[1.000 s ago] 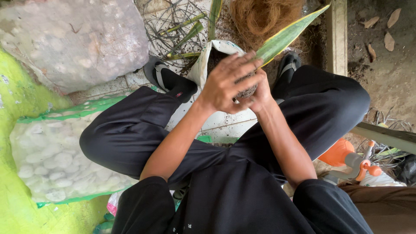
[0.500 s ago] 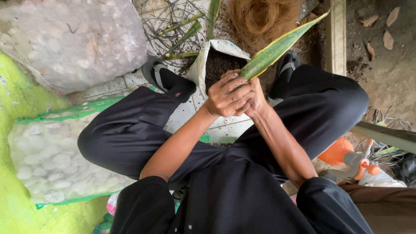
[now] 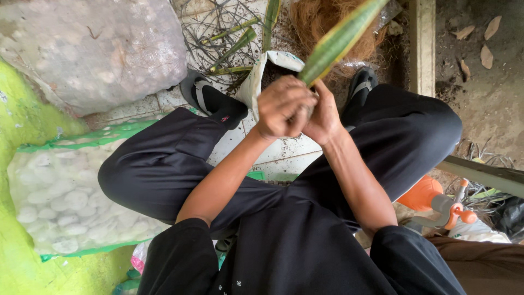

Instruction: The person sits on the floor and shapes a soil ball around the roots of a snake plant. They repeatedly grab soil from a white bag, press it onto the root ball, and mold it with both hands to form a compact ball around the plant base.

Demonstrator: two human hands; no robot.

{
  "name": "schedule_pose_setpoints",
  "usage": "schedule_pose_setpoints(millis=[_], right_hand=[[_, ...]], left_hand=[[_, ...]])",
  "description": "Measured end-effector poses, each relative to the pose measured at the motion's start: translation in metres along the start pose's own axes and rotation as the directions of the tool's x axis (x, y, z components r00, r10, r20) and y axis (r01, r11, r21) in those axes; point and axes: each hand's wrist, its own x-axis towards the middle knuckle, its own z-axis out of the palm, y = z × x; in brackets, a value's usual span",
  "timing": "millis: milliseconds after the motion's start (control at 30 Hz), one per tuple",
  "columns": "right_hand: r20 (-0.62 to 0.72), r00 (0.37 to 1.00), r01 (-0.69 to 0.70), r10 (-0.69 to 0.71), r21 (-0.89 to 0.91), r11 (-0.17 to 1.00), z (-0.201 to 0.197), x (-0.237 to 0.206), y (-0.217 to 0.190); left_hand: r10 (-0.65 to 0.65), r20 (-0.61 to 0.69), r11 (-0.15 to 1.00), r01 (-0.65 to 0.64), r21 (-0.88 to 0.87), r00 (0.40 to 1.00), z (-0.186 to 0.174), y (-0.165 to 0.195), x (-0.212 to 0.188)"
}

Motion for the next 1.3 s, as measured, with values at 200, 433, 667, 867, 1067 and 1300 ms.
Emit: schedule_pose_setpoints(millis=[200,433,667,867,1067,1300], right_hand=[[0.01,0.998,0.062,-0.063,0.103,0.993,0.036,0.008,0.009],[0.231,0.965,0.061,-0.123,0.257,0.964,0.024,0.009,0.016],[0.302,0.946,0.026,-0.12,0.298,0.954,0.012,0.005,0.012],[0.129,0.982,0.098,-0.137,0.268,0.958,0.022,0.003,0.008],[0.054,0.978,0.184,-0.204,0.257,0.949,0.005,0.006,0.012],[-0.104,0.952,0.277,-0.288,-0.107,0.955,-0.012,0.014,0.023]], left_hand=[[-0.676,-0.139,0.677,0.535,-0.506,0.724,0.01,0.011,-0.01],[-0.51,-0.015,0.839,0.494,-0.227,0.86,0.013,0.023,0.007],[-0.43,0.124,0.895,0.44,-0.072,0.894,-0.003,0.027,0.02],[-0.33,0.127,0.928,0.347,-0.139,0.935,-0.006,0.031,0.025],[-0.069,0.233,0.994,0.047,0.099,0.97,-0.01,0.027,0.029],[0.068,0.056,0.984,-0.076,0.163,0.996,0.0,0.022,0.011]])
